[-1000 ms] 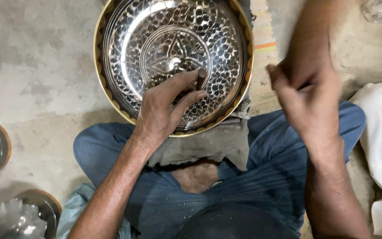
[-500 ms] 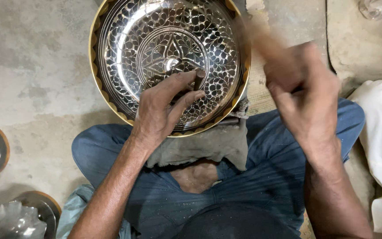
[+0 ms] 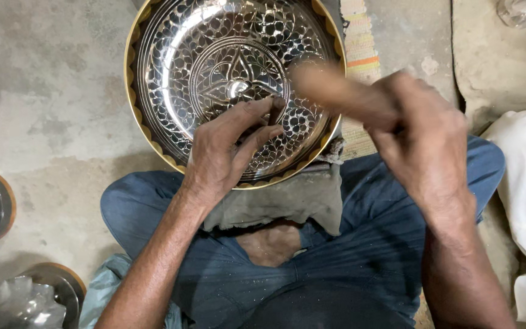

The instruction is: The person sits cross-legged on the floor and uses a wooden mallet and a metal punch to emboss a decorative pattern into a round metal plate. The person repeatedly strikes the punch to create a textured surface on the plate.

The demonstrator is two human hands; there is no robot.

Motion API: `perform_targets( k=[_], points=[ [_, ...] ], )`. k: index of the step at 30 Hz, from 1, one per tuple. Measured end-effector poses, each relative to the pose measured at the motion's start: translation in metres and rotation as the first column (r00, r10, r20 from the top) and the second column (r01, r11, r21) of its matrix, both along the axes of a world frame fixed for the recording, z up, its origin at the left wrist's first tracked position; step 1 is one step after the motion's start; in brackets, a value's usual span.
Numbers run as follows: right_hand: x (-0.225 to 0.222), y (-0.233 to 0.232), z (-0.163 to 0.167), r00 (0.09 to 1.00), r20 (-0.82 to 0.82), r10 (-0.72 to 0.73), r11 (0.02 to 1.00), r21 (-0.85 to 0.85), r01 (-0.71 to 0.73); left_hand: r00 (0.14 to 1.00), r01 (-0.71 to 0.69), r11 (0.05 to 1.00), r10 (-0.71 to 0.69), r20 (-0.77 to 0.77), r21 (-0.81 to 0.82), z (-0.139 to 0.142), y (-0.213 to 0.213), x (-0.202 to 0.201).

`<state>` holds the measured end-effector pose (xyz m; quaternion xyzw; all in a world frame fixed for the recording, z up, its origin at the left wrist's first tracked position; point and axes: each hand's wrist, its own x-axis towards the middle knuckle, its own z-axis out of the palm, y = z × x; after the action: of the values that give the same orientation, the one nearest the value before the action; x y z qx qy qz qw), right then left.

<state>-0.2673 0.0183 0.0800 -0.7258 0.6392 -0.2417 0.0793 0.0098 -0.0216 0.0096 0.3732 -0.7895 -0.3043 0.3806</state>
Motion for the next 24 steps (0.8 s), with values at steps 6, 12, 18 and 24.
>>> perform_targets(
  k=[6, 12, 18, 24],
  points=[
    [0.008, 0.002, 0.012, 0.992, -0.112, 0.063, 0.998, 0.02, -0.061, 0.999, -0.031, 0.999, 0.029, 0.034, 0.038, 0.001, -0.001, -0.002],
    [0.014, 0.003, 0.014, 0.994, -0.096, 0.049, 0.999, 0.026, -0.046, 0.999, -0.031, 0.999, 0.032, 0.015, -0.044, 0.002, 0.002, -0.002],
    [0.0, 0.004, -0.005, 0.988, 0.149, 0.03, 0.998, 0.048, -0.038, 0.997, -0.051, 0.999, 0.05, 0.057, 0.014, -0.001, 0.002, -0.004],
    [0.01, 0.007, 0.001, 0.975, 0.219, -0.044, 0.999, 0.017, 0.041, 0.998, -0.035, 0.999, 0.036, 0.049, -0.017, -0.002, 0.0, -0.003]
  ],
)
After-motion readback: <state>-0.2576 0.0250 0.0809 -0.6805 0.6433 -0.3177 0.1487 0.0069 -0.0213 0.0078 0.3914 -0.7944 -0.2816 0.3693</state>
